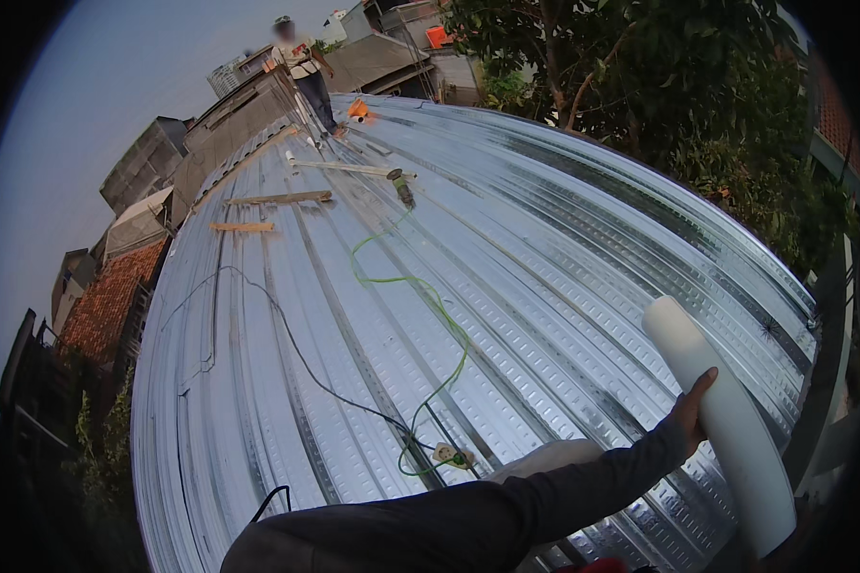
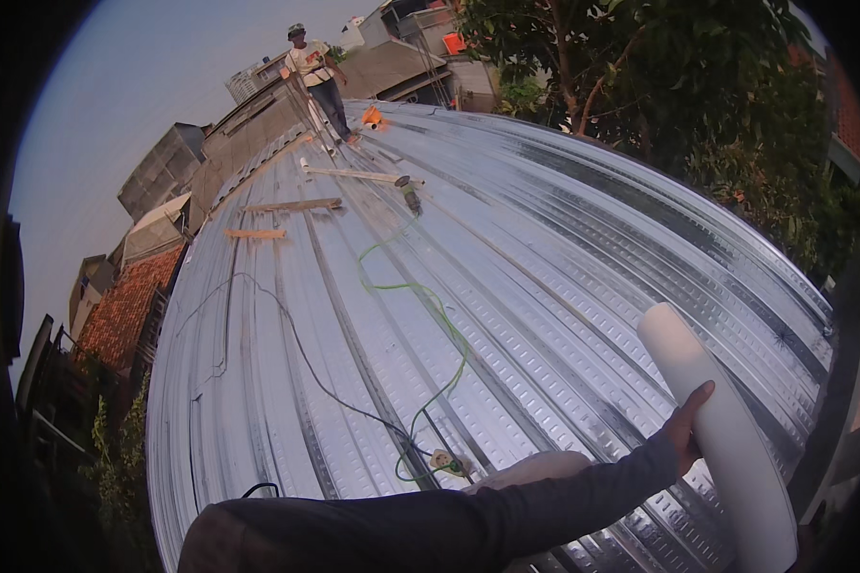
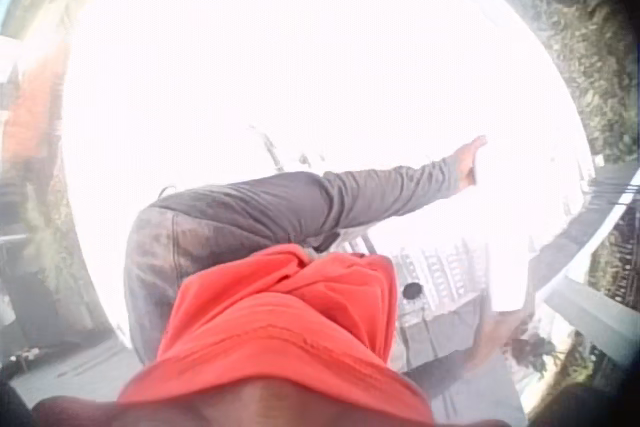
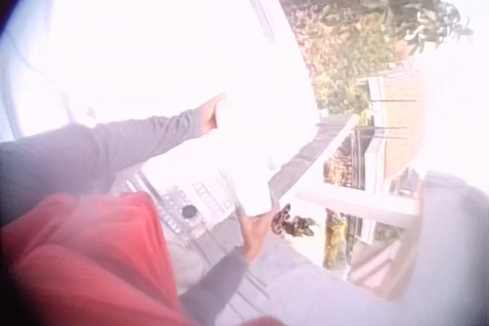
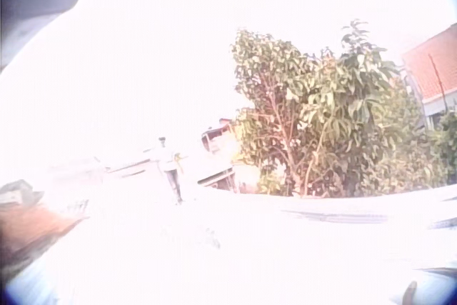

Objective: The person uses pliers to widen a hole in a metal corrugated roof, clears debris by hand, and then inserts a white plastic pipe through the opening.

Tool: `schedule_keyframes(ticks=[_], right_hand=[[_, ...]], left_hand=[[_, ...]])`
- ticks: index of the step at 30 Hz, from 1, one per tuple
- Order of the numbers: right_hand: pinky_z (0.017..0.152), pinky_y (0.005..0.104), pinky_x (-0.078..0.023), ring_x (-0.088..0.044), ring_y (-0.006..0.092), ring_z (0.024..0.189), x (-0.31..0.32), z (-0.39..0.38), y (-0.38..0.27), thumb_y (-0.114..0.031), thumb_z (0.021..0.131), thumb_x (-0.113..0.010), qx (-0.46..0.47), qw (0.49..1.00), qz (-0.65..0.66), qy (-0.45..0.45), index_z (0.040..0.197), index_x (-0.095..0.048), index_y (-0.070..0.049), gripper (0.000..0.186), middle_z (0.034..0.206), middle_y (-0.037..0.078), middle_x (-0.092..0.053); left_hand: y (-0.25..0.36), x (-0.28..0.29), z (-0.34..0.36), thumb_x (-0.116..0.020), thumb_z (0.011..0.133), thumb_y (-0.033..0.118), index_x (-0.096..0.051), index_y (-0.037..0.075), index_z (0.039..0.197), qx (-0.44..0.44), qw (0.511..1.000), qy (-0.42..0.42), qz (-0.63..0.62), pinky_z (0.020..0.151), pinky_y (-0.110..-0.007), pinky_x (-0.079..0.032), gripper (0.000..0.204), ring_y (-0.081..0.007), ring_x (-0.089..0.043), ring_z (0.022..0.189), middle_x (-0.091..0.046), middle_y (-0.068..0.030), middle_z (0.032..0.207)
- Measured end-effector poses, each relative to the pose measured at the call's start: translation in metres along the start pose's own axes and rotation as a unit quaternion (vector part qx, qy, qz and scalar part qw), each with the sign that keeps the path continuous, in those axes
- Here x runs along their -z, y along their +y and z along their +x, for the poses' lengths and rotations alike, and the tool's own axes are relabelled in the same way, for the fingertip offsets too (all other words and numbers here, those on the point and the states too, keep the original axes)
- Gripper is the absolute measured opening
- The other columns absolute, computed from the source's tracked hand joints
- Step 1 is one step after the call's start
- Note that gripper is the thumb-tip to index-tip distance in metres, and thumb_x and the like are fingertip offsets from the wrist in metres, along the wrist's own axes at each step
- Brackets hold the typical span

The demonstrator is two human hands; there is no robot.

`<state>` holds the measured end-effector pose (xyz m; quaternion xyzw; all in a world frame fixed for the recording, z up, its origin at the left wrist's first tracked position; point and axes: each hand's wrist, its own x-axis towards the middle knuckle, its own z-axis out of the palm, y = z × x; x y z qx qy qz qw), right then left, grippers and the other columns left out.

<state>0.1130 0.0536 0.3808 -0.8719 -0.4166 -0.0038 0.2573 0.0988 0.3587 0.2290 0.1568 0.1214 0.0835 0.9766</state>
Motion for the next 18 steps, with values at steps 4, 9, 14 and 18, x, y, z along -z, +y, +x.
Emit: schedule_keyframes(ticks=[4,9,14,18], right_hand=[[0.099,0.0438,-0.046,-0.052,0.0309,0.117,-0.098,0.043,0.071,-0.045,0.064,-0.085,-0.014,0.977,0.213,-0.006,0.148,-0.026,0.002,0.112,0.13,0.019,-0.046],[0.104,0.0419,-0.042,-0.05,0.0304,0.122,-0.189,0.038,0.113,-0.034,0.066,-0.086,-0.06,0.923,0.378,-0.04,0.149,-0.028,0.002,0.107,0.134,0.019,-0.047],[0.112,0.0371,-0.035,-0.044,0.0257,0.131,-0.181,0.007,0.076,0.003,0.077,-0.081,-0.142,0.883,0.446,-0.03,0.15,-0.029,0.006,0.09,0.142,0.021,-0.047],[0.113,0.0387,-0.034,-0.043,0.0276,0.132,-0.174,-0.006,0.063,0.002,0.078,-0.081,-0.163,0.856,0.491,-0.025,0.151,-0.029,0.004,0.09,0.144,0.022,-0.045]], left_hand=[[0.048,0.024,-0.006,-0.076,0.086,0.049,-0.057,0.004,0.123,-0.195,0.978,0.079,-0.002,0.086,-0.041,-0.054,0.062,-0.0231,-0.066,0.095,-0.065,-0.0088,0.103],[0.065,0.023,-0.02,-0.084,0.079,0.042,-0.058,-0.002,0.118,-0.281,0.924,0.233,0.119,0.071,-0.041,-0.058,0.064,-0.0247,-0.068,0.082,-0.066,-0.0138,0.099],[0.06,0.016,-0.024,-0.087,0.075,0.038,-0.059,-0.006,0.112,-0.269,0.92,0.261,0.112,0.065,-0.04,-0.06,0.063,-0.0256,-0.069,0.073,-0.067,-0.0151,0.093],[0.053,0.018,-0.026,-0.088,0.075,0.036,-0.06,-0.006,0.109,-0.251,0.939,0.208,0.114,0.066,-0.04,-0.06,0.06,-0.025,-0.068,0.073,-0.067,-0.0153,0.094]])
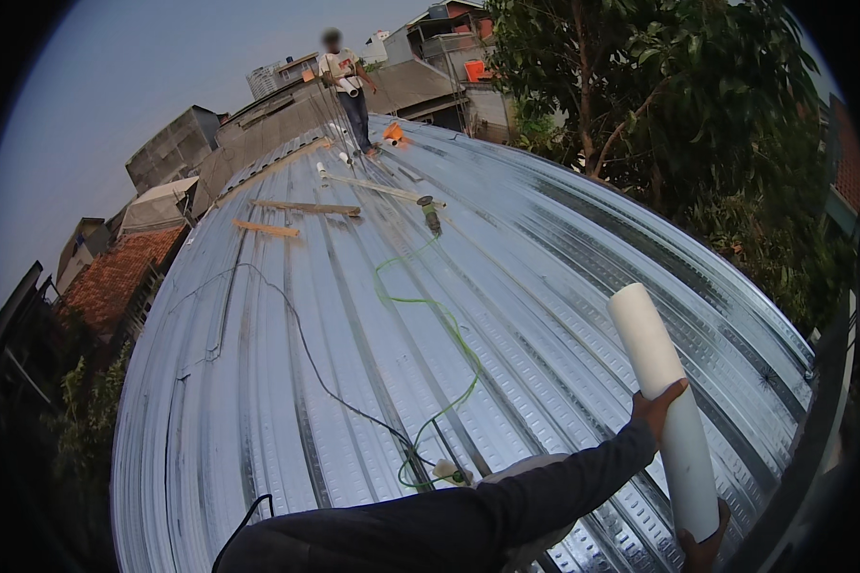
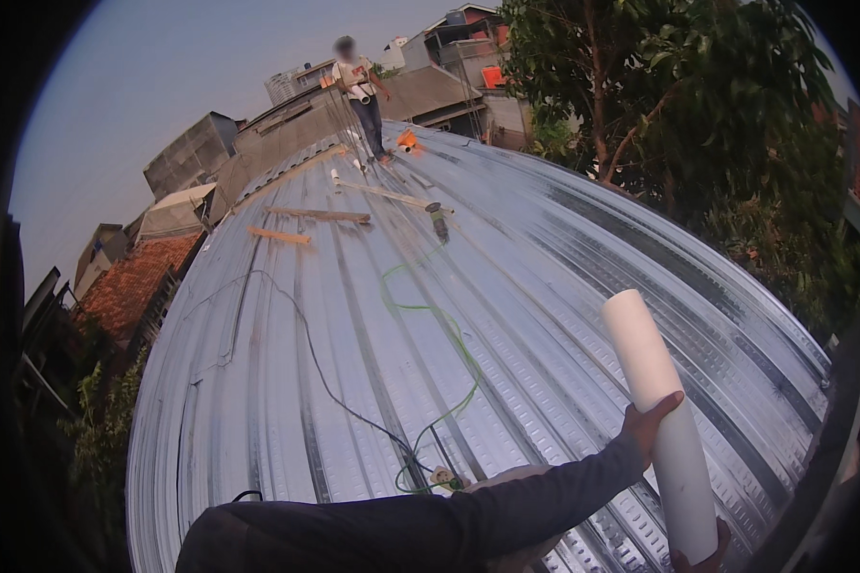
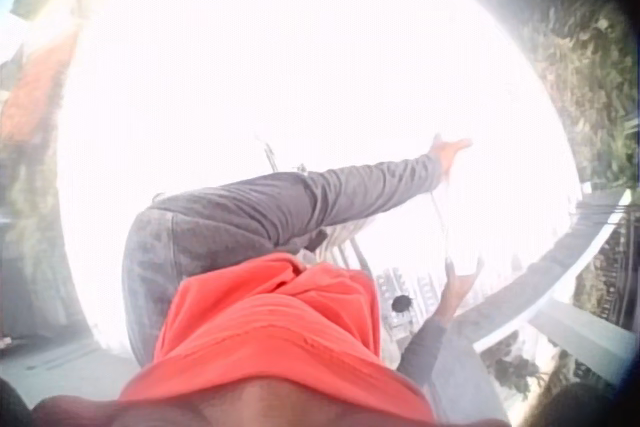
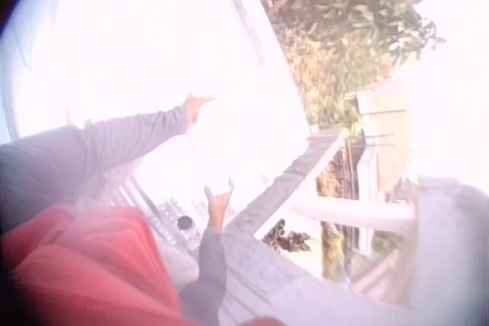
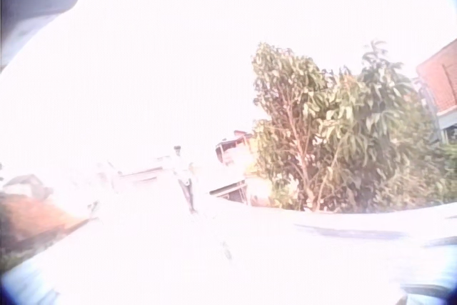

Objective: The person uses pliers to widen a hole in a metal corrugated roof, clears debris by hand, and then inserts a white plastic pipe through the opening.

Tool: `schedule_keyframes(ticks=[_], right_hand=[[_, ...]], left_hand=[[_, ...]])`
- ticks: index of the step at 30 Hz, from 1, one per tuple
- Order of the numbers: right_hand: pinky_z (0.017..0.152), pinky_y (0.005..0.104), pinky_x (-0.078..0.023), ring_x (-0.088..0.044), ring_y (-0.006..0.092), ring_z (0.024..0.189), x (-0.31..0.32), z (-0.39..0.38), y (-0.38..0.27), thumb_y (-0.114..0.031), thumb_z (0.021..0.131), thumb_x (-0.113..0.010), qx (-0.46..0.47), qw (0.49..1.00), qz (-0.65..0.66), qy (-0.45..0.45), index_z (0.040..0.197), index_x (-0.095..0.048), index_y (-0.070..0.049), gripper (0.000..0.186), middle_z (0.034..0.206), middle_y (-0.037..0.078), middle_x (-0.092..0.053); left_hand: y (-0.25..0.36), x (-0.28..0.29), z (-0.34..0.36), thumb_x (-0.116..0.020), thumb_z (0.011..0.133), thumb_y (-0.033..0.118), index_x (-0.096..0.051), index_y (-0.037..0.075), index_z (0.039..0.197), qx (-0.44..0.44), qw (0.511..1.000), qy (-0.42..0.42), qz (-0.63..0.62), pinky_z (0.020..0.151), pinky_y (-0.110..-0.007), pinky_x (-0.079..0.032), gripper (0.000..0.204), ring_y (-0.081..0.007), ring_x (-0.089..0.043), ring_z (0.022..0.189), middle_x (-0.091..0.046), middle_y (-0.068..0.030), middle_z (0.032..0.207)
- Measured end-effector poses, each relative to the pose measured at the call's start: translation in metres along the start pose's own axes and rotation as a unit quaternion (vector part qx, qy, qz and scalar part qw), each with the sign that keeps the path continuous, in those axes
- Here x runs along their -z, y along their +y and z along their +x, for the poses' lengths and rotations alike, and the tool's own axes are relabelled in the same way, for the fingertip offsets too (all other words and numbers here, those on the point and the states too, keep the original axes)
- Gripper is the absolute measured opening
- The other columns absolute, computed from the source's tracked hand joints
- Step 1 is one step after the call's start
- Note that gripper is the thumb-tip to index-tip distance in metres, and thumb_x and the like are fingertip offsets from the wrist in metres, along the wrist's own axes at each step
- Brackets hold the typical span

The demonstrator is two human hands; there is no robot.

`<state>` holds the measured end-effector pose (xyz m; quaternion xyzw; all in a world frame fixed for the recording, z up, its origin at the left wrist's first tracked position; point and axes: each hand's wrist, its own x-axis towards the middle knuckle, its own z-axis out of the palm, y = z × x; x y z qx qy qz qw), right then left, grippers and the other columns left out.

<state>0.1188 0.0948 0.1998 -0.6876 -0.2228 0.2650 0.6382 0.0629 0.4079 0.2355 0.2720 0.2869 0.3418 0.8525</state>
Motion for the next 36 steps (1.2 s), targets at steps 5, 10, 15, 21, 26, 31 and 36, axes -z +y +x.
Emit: schedule_keyframes(ticks=[5,10,15,21,26,31,36], right_hand=[[0.104,0.0427,-0.041,-0.049,0.0303,0.125,0.007,0.025,0.019,-0.028,0.069,-0.085,0.087,0.991,-0.101,0.016,0.149,-0.03,0.0,0.101,0.138,0.02,-0.046],[0.09,0.0377,-0.05,-0.062,0.0242,0.101,-0.051,0.036,-0.038,-0.026,0.071,-0.082,-0.017,0.961,-0.238,-0.138,0.135,-0.047,0.004,0.079,0.119,0.015,-0.061],[0.08,0.0362,-0.054,-0.067,0.0213,0.091,-0.095,0.058,0.066,-0.016,0.072,-0.081,-0.215,0.968,0.107,-0.072,0.119,-0.061,0.006,0.055,0.104,0.011,-0.068],[0.094,0.0497,-0.049,-0.056,0.0414,0.109,-0.086,0.169,0.142,-0.012,0.057,-0.081,0.093,0.891,-0.441,0.05,0.12,-0.049,-0.001,0.071,0.112,0.019,-0.052],[0.113,0.0492,-0.04,-0.045,0.0409,0.134,-0.065,0.246,0.162,-0.005,0.071,-0.077,0.115,0.846,-0.492,0.172,0.145,-0.041,-0.003,0.083,0.142,0.024,-0.047],[0.113,0.0464,-0.039,-0.047,0.0385,0.134,-0.086,0.239,0.156,-0.009,0.079,-0.078,0.091,0.923,-0.374,-0.023,0.142,-0.046,-0.002,0.071,0.139,0.023,-0.051],[0.108,0.0446,-0.043,-0.048,0.0395,0.132,-0.071,0.174,0.103,-0.002,0.078,-0.076,0.146,0.804,-0.533,-0.221,0.143,-0.045,-0.005,0.071,0.139,0.02,-0.051]], left_hand=[[-0.008,-0.013,0.011,-0.085,0.078,0.034,-0.054,-0.004,0.118,-0.052,0.998,-0.022,0.03,0.072,-0.039,-0.059,0.063,-0.0246,-0.068,0.085,-0.063,-0.0142,0.099],[0.053,0.033,0.036,-0.078,0.078,0.056,-0.037,0.01,0.146,0.167,0.926,-0.122,0.317,0.099,-0.064,-0.042,0.092,-0.0386,-0.049,0.128,-0.05,-0.0157,0.141],[0.062,0.221,0.118,-0.075,0.08,0.065,-0.012,0.014,0.162,0.176,0.862,-0.091,0.467,0.107,-0.056,-0.042,0.115,-0.0355,-0.043,0.139,-0.04,-0.0132,0.155],[0.31,0.35,0.113,-0.056,0.089,0.071,-0.008,0.019,0.162,-0.104,0.956,0.247,0.12,0.099,-0.057,-0.048,0.102,-0.0401,-0.045,0.133,-0.036,-0.0138,0.157],[0.46,0.339,0.088,-0.046,0.093,0.074,0.0,0.02,0.162,-0.279,0.931,0.237,0.009,0.111,-0.06,-0.038,0.099,-0.0475,-0.036,0.141,-0.026,-0.0178,0.162],[0.524,0.33,0.066,-0.045,0.091,0.076,0.003,0.019,0.162,-0.339,0.921,0.19,-0.014,0.111,-0.063,-0.035,0.103,-0.0495,-0.034,0.142,-0.022,-0.0181,0.163],[0.582,0.371,-0.009,-0.042,0.091,0.078,-0.005,0.012,0.161,-0.333,0.906,0.2,0.169,0.112,-0.066,-0.034,0.103,-0.0514,-0.029,0.144,-0.018,-0.0212,0.164]])
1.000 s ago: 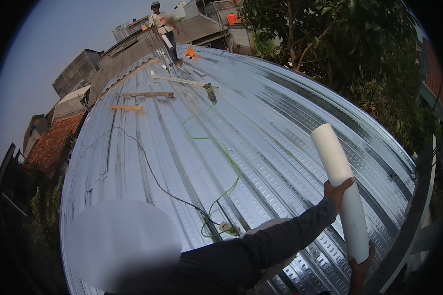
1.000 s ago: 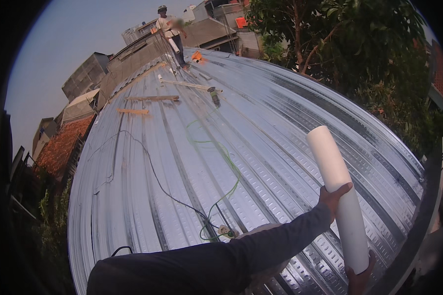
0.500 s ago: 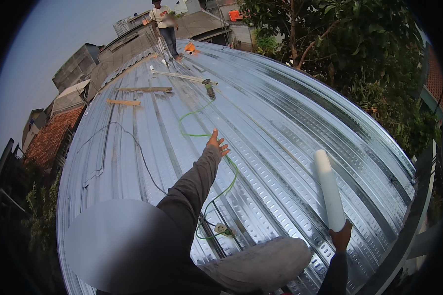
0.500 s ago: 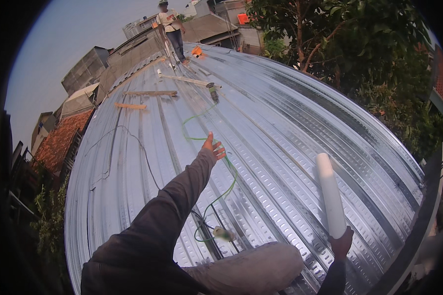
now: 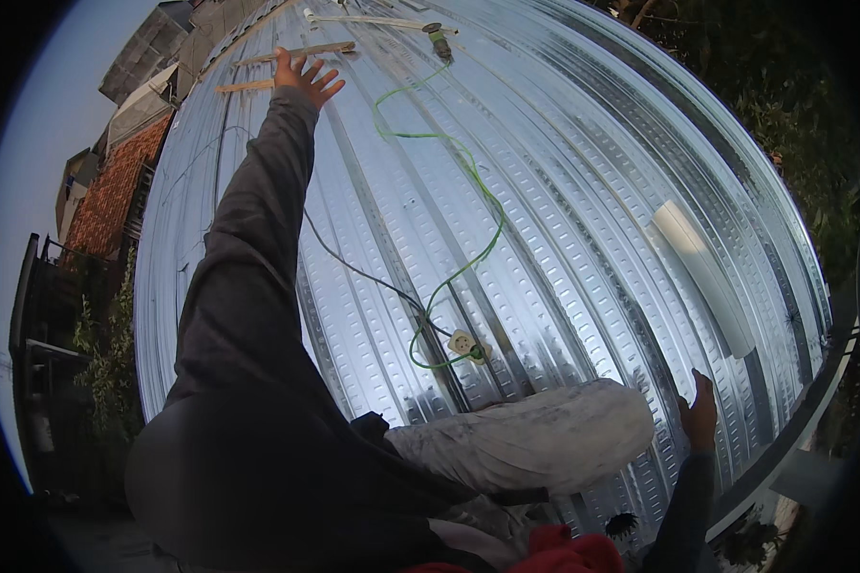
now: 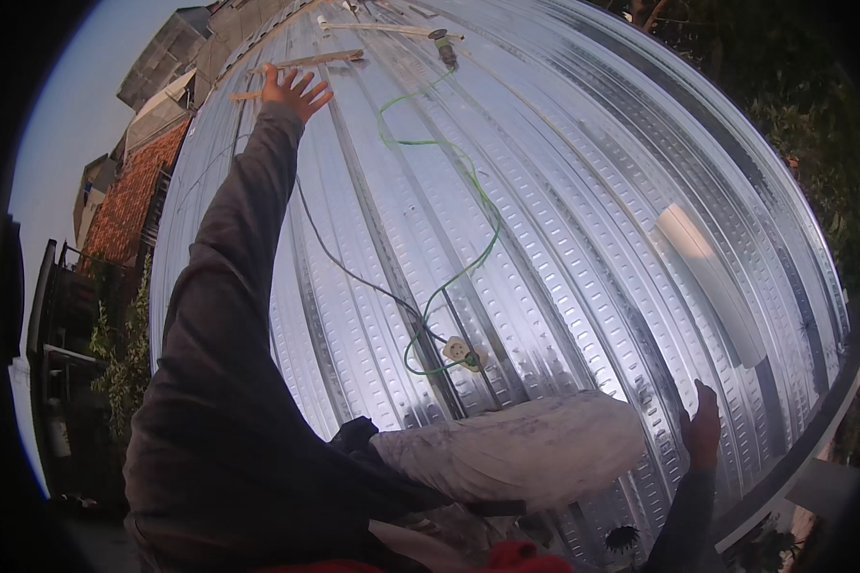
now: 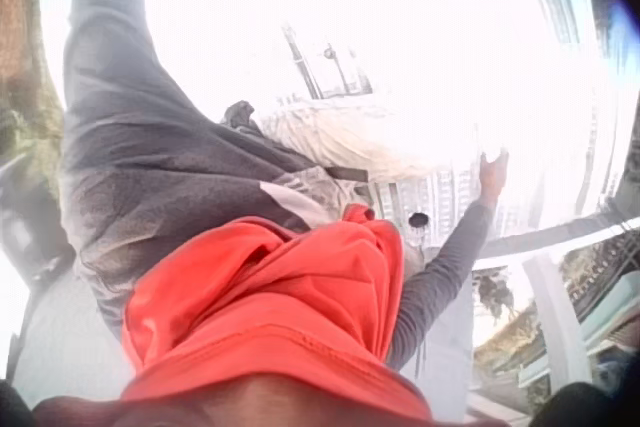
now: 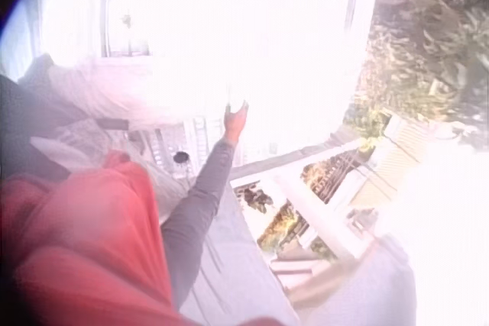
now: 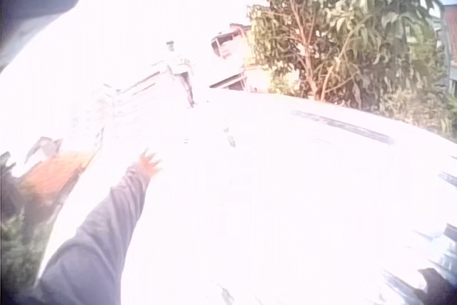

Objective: The person uses pliers to widen a hole in a metal corrugated roof, clears debris by hand, and then inserts a white plastic pipe through the opening.

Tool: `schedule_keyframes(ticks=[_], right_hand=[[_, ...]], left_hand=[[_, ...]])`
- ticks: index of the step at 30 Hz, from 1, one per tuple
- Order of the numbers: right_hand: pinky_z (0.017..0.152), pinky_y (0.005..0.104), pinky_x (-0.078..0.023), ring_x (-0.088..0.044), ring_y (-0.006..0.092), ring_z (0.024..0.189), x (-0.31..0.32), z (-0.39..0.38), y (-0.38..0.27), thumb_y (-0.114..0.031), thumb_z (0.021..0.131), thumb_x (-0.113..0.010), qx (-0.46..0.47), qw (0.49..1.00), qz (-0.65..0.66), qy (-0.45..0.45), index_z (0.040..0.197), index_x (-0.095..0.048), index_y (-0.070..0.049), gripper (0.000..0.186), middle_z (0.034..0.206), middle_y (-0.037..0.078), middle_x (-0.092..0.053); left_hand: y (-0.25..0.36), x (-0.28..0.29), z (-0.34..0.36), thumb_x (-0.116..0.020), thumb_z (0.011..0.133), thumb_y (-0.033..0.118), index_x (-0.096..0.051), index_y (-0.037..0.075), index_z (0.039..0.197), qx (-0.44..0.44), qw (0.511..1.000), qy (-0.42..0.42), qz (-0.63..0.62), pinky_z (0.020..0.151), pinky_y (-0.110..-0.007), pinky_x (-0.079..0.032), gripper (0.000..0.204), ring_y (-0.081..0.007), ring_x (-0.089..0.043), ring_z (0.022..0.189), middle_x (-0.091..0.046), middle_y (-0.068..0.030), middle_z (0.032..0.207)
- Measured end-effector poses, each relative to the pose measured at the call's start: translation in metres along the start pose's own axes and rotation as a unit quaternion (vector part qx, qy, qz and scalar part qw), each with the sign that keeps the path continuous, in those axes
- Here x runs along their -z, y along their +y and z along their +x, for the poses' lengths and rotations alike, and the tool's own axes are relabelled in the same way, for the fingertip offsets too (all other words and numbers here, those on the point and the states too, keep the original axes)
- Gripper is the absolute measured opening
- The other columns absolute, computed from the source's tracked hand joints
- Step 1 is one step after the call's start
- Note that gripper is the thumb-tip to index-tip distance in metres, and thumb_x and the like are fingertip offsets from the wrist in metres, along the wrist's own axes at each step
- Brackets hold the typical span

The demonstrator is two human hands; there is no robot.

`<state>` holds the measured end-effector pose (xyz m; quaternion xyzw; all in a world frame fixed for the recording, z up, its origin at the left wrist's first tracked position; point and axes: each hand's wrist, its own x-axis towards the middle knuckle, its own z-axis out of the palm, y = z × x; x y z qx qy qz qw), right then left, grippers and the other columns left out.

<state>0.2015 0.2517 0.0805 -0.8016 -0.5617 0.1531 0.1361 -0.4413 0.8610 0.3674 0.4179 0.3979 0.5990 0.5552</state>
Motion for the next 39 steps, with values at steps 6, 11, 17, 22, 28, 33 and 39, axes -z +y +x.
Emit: schedule_keyframes(ticks=[6,11,17,22,28,33,39], right_hand=[[0.104,0.0437,-0.046,-0.052,0.0351,0.13,0.008,-0.095,0.061,-0.002,0.088,-0.068,-0.154,0.983,-0.009,-0.099,0.151,-0.039,-0.009,0.07,0.142,0.02,-0.05],[0.1,0.0428,-0.048,-0.054,0.0341,0.127,0.015,-0.107,0.14,-0.009,0.087,-0.07,-0.194,0.978,-0.036,-0.063,0.151,-0.039,-0.008,0.071,0.146,0.019,-0.048],[0.106,0.0453,-0.044,-0.05,0.0376,0.131,0.008,-0.098,0.125,-0.008,0.085,-0.07,-0.129,0.991,-0.038,-0.013,0.149,-0.039,-0.002,0.071,0.142,0.022,-0.049],[0.109,0.0461,-0.04,-0.049,0.0394,0.13,0.014,-0.069,0.088,-0.007,0.078,-0.075,-0.091,0.995,-0.028,0.01,0.142,-0.044,0.002,0.071,0.137,0.023,-0.052],[0.105,0.0442,-0.044,-0.054,0.0391,0.123,0.02,-0.075,0.068,-0.011,0.075,-0.079,-0.08,0.997,0.0,0.019,0.138,-0.049,0.002,0.071,0.132,0.022,-0.055],[0.094,0.0442,-0.05,-0.06,0.038,0.112,0.003,-0.113,0.084,-0.016,0.073,-0.081,-0.056,0.997,-0.044,0.032,0.134,-0.053,0.001,0.069,0.125,0.022,-0.058],[0.093,0.0457,-0.05,-0.061,0.0382,0.108,0.0,-0.144,0.093,-0.025,0.073,-0.083,-0.055,0.997,-0.047,0.002,0.125,-0.06,-0.001,0.062,0.114,0.02,-0.064]], left_hand=[[0.019,0.205,-0.102,-0.041,0.091,0.078,-0.007,0.01,0.161,0.039,0.982,0.119,0.142,0.114,-0.068,-0.029,0.103,-0.0523,-0.025,0.145,-0.016,-0.0228,0.164],[-0.017,0.316,-0.207,-0.05,0.085,0.08,-0.003,0.015,0.161,0.049,0.962,0.268,0.016,0.117,-0.069,-0.022,0.111,-0.0504,-0.018,0.149,-0.011,-0.0209,0.166],[-0.068,0.331,-0.244,-0.051,0.074,0.09,-0.006,0.014,0.162,0.07,0.933,0.336,-0.104,0.113,-0.07,-0.026,0.125,-0.0504,-0.022,0.148,-0.017,-0.0221,0.164],[-0.034,0.21,-0.133,-0.052,0.077,0.087,-0.001,0.012,0.161,-0.024,0.967,0.191,-0.166,0.107,-0.068,-0.039,0.124,-0.0538,-0.031,0.142,-0.018,-0.0265,0.162],[-0.012,0.053,-0.057,-0.05,0.08,0.086,0.003,0.015,0.161,-0.02,0.962,0.068,-0.263,0.109,-0.069,-0.036,0.12,-0.0557,-0.029,0.142,-0.016,-0.0256,0.162],[-0.027,-0.002,-0.051,-0.049,0.081,0.086,0.002,0.016,0.161,0.016,0.959,0.029,-0.281,0.111,-0.069,-0.033,0.118,-0.0544,-0.027,0.143,-0.015,-0.0243,0.163],[-0.07,-0.012,-0.059,-0.05,0.08,0.087,0.0,0.014,0.161,0.047,0.965,0.035,-0.254,0.111,-0.066,-0.035,0.12,-0.0537,-0.03,0.143,-0.016,-0.025,0.163]])
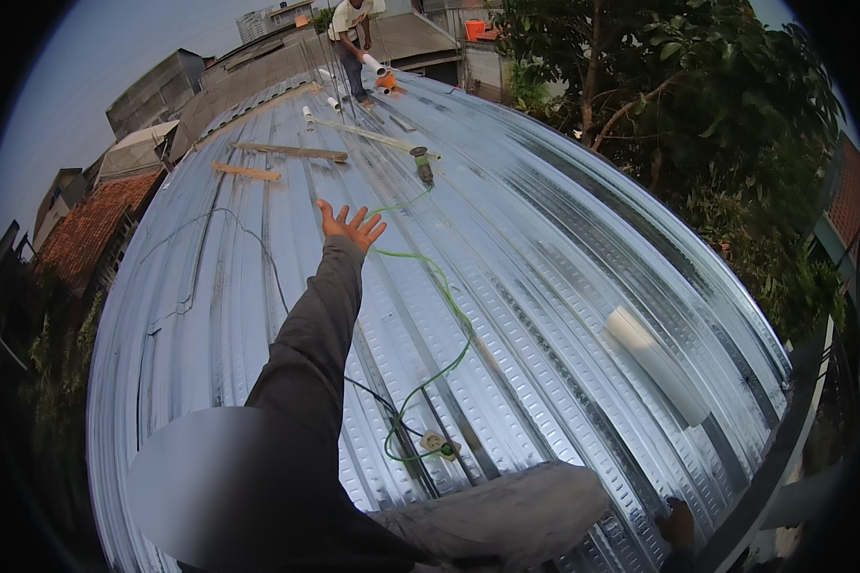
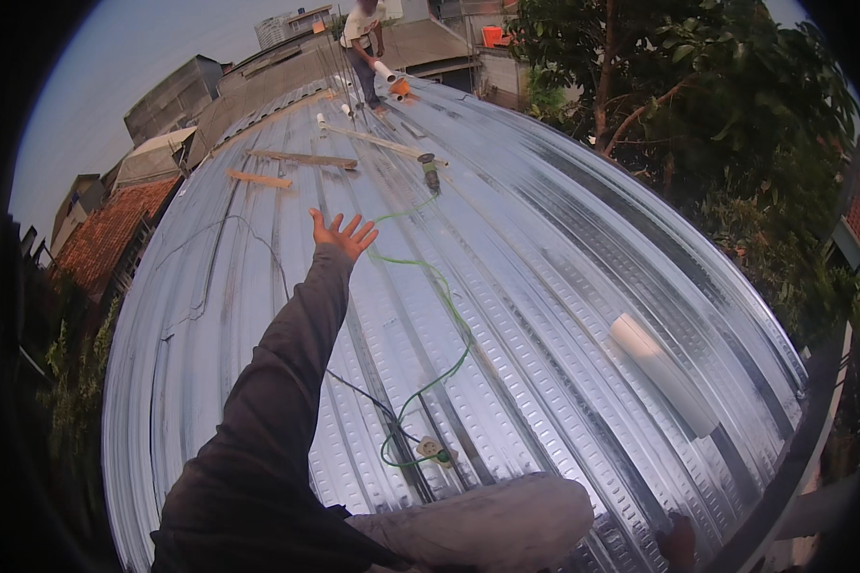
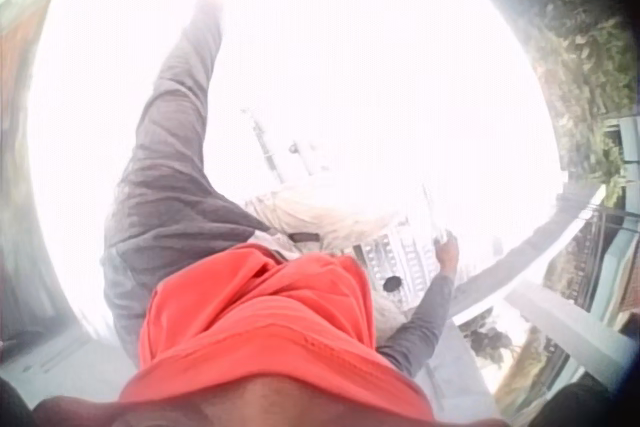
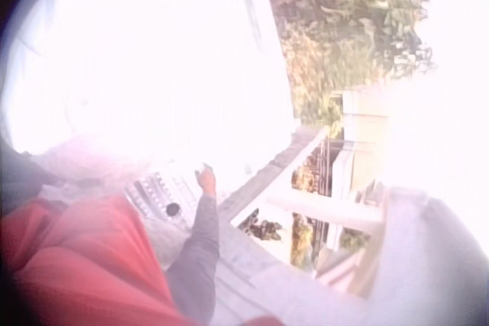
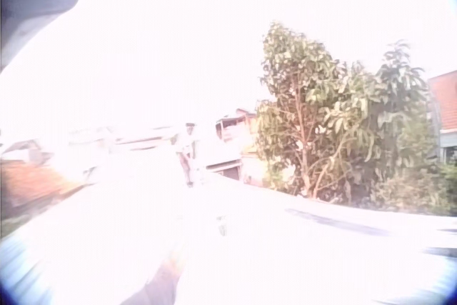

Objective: The person uses pliers to widen a hole in a metal corrugated roof, clears debris by hand, and then inserts a white plastic pipe through the opening.

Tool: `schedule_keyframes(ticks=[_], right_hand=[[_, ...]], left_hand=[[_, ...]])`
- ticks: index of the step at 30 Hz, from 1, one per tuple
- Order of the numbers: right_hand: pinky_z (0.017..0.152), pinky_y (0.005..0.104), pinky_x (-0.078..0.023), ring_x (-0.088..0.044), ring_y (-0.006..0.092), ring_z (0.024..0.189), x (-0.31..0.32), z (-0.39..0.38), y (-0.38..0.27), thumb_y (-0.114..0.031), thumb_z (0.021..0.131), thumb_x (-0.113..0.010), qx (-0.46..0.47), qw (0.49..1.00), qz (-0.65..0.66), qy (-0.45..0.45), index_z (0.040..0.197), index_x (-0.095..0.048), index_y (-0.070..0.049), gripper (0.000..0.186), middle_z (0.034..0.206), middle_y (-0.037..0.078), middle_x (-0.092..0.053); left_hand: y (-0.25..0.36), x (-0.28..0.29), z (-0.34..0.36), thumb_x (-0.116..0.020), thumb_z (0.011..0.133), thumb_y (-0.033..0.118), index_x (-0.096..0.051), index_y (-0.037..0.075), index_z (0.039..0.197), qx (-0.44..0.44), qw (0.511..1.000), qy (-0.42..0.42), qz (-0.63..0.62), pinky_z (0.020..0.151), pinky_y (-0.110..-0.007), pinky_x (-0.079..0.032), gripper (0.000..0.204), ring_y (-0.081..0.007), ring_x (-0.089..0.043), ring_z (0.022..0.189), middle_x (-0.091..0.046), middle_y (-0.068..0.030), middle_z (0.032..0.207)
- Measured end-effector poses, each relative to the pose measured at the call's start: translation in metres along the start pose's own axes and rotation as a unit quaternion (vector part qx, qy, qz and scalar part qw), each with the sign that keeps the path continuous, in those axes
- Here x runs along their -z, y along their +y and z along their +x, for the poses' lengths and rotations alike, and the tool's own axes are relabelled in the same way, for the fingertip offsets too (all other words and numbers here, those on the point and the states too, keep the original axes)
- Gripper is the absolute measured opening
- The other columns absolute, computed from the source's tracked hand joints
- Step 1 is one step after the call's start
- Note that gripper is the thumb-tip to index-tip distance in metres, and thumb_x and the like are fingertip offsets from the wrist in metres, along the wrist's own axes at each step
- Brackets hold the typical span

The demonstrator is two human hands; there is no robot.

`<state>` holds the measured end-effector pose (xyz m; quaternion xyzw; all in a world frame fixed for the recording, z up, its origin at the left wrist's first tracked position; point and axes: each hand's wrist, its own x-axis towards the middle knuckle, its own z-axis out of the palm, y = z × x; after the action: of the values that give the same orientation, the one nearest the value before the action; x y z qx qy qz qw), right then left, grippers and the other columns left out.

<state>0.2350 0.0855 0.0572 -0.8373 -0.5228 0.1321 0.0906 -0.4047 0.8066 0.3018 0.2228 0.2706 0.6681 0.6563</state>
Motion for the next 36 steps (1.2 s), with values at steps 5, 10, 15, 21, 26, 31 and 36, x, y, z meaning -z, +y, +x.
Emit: schedule_keyframes(ticks=[5,10,15,21,26,31,36], right_hand=[[0.091,0.0454,-0.05,-0.063,0.0373,0.105,-0.001,0.0,-0.005,-0.025,0.074,-0.083,0.028,1.0,-0.001,0.012,0.12,-0.063,-0.001,0.056,0.11,0.019,-0.066],[0.09,0.0446,-0.051,-0.065,0.0363,0.103,-0.006,0.006,-0.007,-0.027,0.075,-0.081,0.025,0.999,-0.002,0.022,0.117,-0.066,-0.004,0.051,0.107,0.017,-0.069],[0.091,0.0441,-0.053,-0.067,0.0355,0.103,-0.01,0.01,-0.029,-0.032,0.074,-0.082,-0.058,0.996,0.017,-0.065,0.118,-0.067,-0.005,0.054,0.106,0.016,-0.071],[0.09,0.0435,-0.054,-0.069,0.0337,0.102,-0.025,0.028,-0.023,-0.036,0.074,-0.083,-0.02,0.994,0.031,-0.1,0.119,-0.066,-0.006,0.057,0.108,0.015,-0.073],[0.088,0.0434,-0.055,-0.07,0.0331,0.098,-0.031,0.054,-0.041,-0.039,0.076,-0.082,-0.013,0.99,0.019,-0.138,0.122,-0.066,-0.008,0.058,0.105,0.013,-0.074],[0.088,0.044,-0.055,-0.07,0.0327,0.099,-0.032,0.07,-0.051,-0.042,0.077,-0.081,0.023,0.988,-0.011,-0.154,0.121,-0.067,-0.009,0.057,0.105,0.012,-0.075],[0.087,0.0437,-0.055,-0.071,0.0332,0.097,-0.018,0.079,-0.101,-0.033,0.077,-0.082,0.024,0.99,0.014,-0.139,0.123,-0.065,-0.007,0.056,0.106,0.013,-0.074]], left_hand=[[-0.031,0.03,-0.004,-0.048,0.081,0.086,-0.004,0.013,0.162,0.034,0.998,0.038,0.021,0.111,-0.065,-0.035,0.117,-0.0538,-0.032,0.141,-0.019,-0.0253,0.162],[-0.063,0.054,-0.015,-0.046,0.082,0.086,-0.005,0.013,0.162,0.059,0.996,0.065,0.012,0.112,-0.064,-0.035,0.115,-0.0541,-0.033,0.141,-0.021,-0.0255,0.161],[-0.073,0.076,-0.023,-0.045,0.082,0.087,-0.007,0.013,0.161,0.066,0.994,0.086,0.027,0.112,-0.064,-0.036,0.115,-0.0537,-0.034,0.141,-0.023,-0.026,0.16],[-0.057,0.084,-0.027,-0.046,0.081,0.087,-0.009,0.011,0.161,0.052,0.995,0.085,0.031,0.113,-0.063,-0.034,0.117,-0.0528,-0.034,0.141,-0.026,-0.026,0.159],[-0.029,0.073,-0.024,-0.049,0.08,0.087,-0.01,0.01,0.161,0.03,0.998,0.041,0.035,0.114,-0.062,-0.033,0.119,-0.0519,-0.035,0.141,-0.028,-0.0255,0.159],[-0.019,0.052,-0.014,-0.052,0.078,0.088,-0.011,0.011,0.161,0.014,1.0,-0.005,0.026,0.115,-0.061,-0.03,0.12,-0.0506,-0.036,0.141,-0.027,-0.0235,0.16],[-0.043,0.088,-0.001,-0.052,0.077,0.089,-0.012,0.014,0.162,0.029,0.994,0.045,0.09,0.117,-0.06,-0.025,0.12,-0.0474,-0.028,0.146,-0.023,-0.0193,0.163]])
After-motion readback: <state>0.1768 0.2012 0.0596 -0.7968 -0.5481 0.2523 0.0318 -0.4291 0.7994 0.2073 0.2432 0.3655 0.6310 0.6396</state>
